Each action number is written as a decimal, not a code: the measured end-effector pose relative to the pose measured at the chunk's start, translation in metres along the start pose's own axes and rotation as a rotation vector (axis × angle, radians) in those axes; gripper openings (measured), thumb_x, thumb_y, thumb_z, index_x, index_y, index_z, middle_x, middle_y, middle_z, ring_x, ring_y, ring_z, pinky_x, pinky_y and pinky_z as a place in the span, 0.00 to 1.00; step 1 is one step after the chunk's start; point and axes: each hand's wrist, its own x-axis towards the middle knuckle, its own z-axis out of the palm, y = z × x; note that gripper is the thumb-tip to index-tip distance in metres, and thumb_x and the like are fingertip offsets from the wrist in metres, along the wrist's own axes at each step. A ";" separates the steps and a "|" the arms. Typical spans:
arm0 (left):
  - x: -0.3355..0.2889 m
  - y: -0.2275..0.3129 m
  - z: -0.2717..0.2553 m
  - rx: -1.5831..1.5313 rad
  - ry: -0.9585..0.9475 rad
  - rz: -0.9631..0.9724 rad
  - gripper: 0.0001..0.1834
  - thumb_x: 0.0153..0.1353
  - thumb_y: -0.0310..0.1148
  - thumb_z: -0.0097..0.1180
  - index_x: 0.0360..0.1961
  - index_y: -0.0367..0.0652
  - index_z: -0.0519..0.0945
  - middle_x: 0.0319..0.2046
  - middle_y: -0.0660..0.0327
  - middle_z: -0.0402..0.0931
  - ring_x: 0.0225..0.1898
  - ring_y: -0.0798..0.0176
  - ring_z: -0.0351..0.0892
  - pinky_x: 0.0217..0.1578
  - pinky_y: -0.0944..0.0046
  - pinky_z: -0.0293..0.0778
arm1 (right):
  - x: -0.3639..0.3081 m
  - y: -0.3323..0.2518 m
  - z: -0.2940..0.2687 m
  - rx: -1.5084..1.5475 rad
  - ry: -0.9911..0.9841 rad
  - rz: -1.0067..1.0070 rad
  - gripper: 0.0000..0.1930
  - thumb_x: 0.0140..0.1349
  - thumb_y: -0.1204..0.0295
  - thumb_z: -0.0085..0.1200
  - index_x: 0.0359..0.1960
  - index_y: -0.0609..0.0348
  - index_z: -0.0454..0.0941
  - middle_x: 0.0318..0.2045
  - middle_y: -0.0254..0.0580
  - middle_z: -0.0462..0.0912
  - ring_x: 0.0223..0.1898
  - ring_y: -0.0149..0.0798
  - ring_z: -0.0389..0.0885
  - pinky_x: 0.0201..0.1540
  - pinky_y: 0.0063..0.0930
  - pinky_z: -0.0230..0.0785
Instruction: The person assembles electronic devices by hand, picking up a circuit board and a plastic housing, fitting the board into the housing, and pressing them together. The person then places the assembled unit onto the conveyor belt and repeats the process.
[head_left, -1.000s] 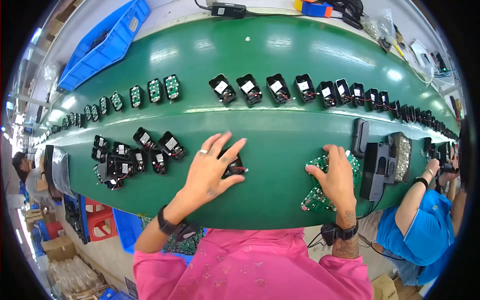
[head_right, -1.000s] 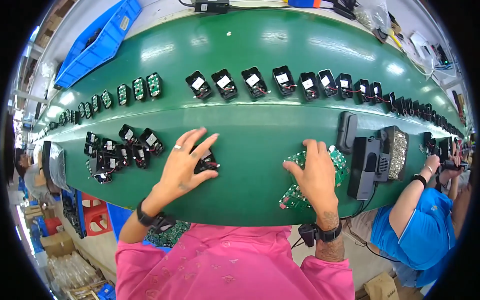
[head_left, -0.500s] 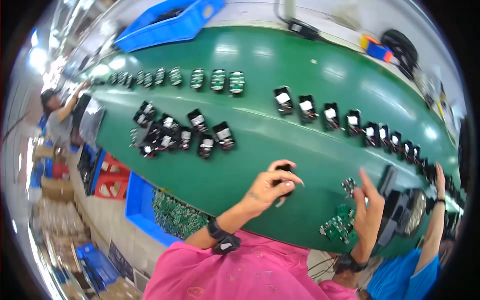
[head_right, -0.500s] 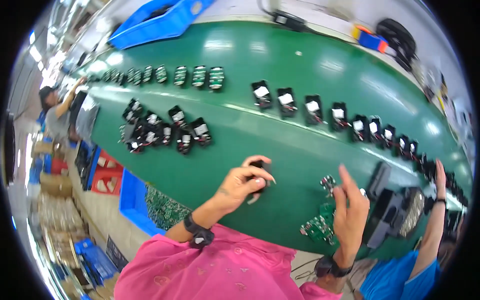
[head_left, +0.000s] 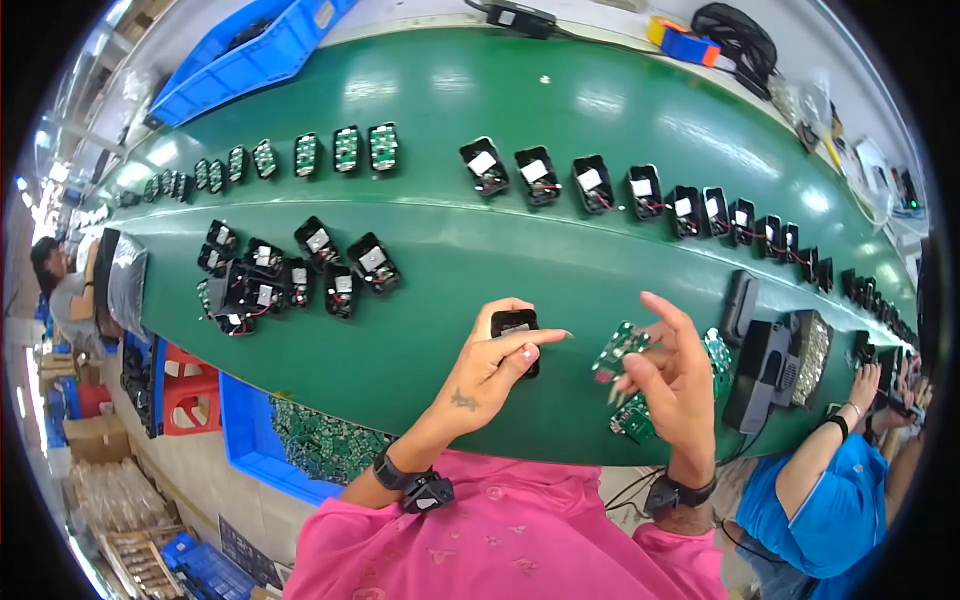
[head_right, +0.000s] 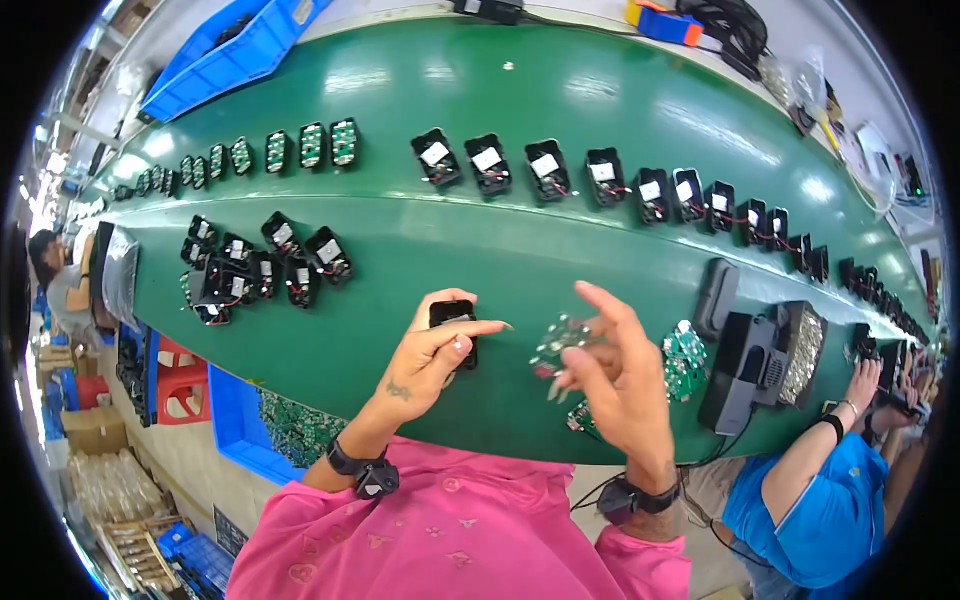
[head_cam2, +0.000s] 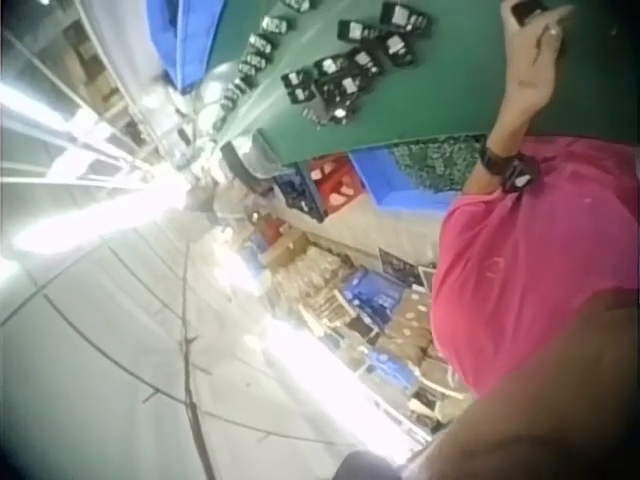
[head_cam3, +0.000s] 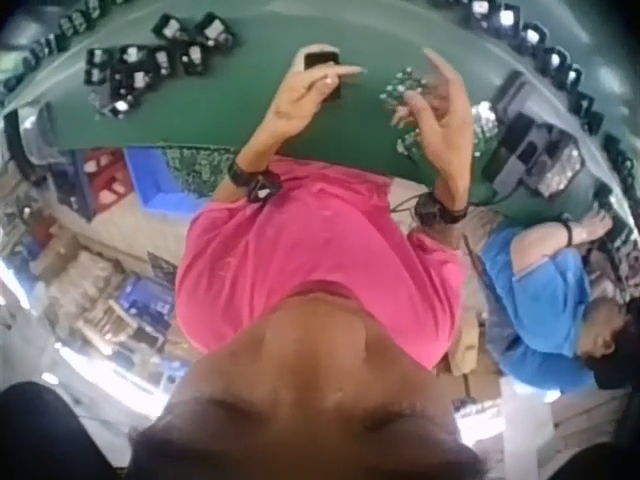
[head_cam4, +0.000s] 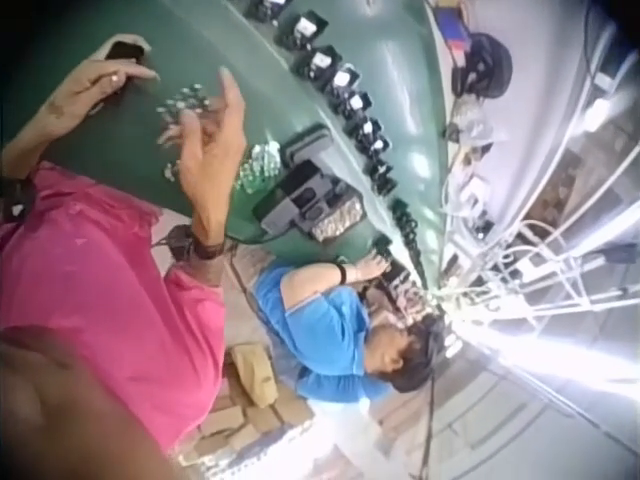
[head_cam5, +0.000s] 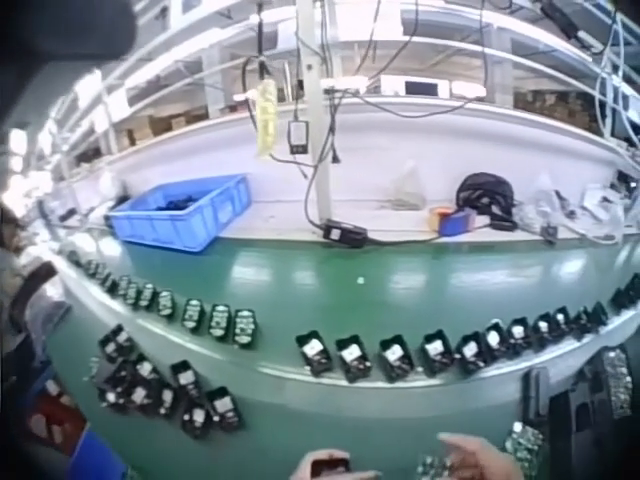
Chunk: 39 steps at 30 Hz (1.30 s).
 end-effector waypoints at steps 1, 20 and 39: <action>0.001 0.004 0.002 0.010 -0.019 -0.022 0.18 0.74 0.41 0.45 0.52 0.46 0.84 0.57 0.51 0.64 0.59 0.55 0.65 0.57 0.59 0.67 | -0.006 0.001 0.004 0.266 -0.035 -0.017 0.17 0.62 0.85 0.54 0.54 0.65 0.73 0.41 0.45 0.80 0.39 0.37 0.84 0.36 0.27 0.77; 0.007 0.009 0.011 0.375 -0.051 0.158 0.31 0.51 0.17 0.57 0.57 0.57 0.81 0.61 0.49 0.62 0.57 0.44 0.72 0.54 0.51 0.74 | -0.001 0.016 0.047 0.580 -0.023 -0.037 0.12 0.59 0.83 0.62 0.43 0.67 0.73 0.35 0.36 0.80 0.35 0.23 0.78 0.38 0.16 0.73; 0.009 0.021 0.018 -0.503 -0.056 -0.213 0.36 0.62 0.19 0.57 0.71 0.38 0.60 0.58 0.52 0.72 0.55 0.63 0.76 0.54 0.64 0.77 | 0.000 0.038 0.057 0.499 0.083 0.036 0.12 0.59 0.81 0.63 0.44 0.66 0.77 0.38 0.37 0.80 0.38 0.26 0.79 0.42 0.20 0.73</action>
